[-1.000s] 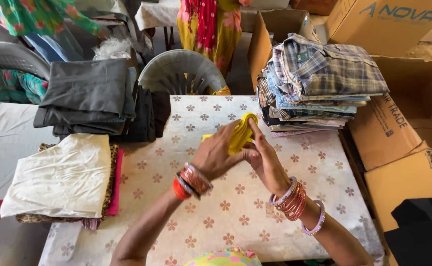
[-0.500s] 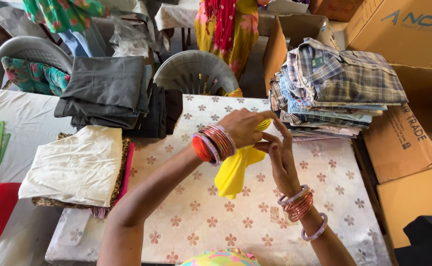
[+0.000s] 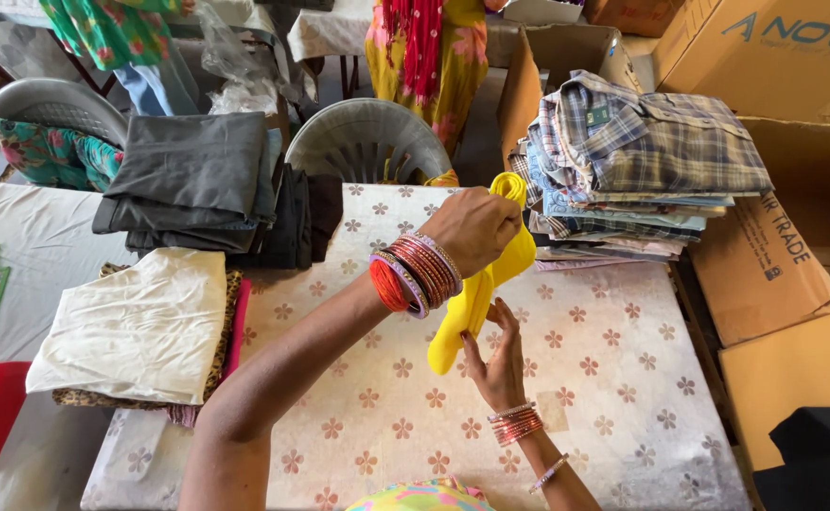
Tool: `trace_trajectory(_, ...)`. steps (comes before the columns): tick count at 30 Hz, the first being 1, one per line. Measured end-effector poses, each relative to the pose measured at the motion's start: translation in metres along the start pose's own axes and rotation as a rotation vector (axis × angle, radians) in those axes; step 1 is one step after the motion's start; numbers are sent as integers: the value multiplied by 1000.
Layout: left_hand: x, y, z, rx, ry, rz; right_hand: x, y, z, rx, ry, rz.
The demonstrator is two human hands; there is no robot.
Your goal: The person pulls a yellow shirt from a box of clothes, spreads it flat on the table, and folds the sleeves and body over repeatedly, smoothing it with their hands. They place the folded shirt on top of a stack of folded clothes at the edge of the table.
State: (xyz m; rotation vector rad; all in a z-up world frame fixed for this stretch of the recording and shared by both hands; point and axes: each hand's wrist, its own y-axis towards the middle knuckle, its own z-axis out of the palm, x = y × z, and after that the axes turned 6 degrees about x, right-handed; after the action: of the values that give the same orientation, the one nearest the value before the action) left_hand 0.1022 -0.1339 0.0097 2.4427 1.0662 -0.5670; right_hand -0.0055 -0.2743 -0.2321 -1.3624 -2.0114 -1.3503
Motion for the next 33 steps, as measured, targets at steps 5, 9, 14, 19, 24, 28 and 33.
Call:
trace_trajectory(5,3,7,0,-134,-7,47,-1,4,1,-21,8,10)
trace_trajectory(9,10,13,7,-230,-39,151,-8,9,1,-66,11,111)
trace_trajectory(14,20,20,7,-370,-48,219,-48,3,3,-155,37,119)
trace_trajectory(19,28,24,6,-257,-90,43,-69,-15,8,-235,-285,-24)
trace_trajectory(24,18,23,24,-281,-123,82,-30,-21,25,-160,-160,120)
trace_trajectory(28,3,23,35,-261,-190,39,0,-11,39,-149,-157,189)
trace_trajectory(33,-22,10,33,-280,-280,13,-31,3,57,-330,-373,247)
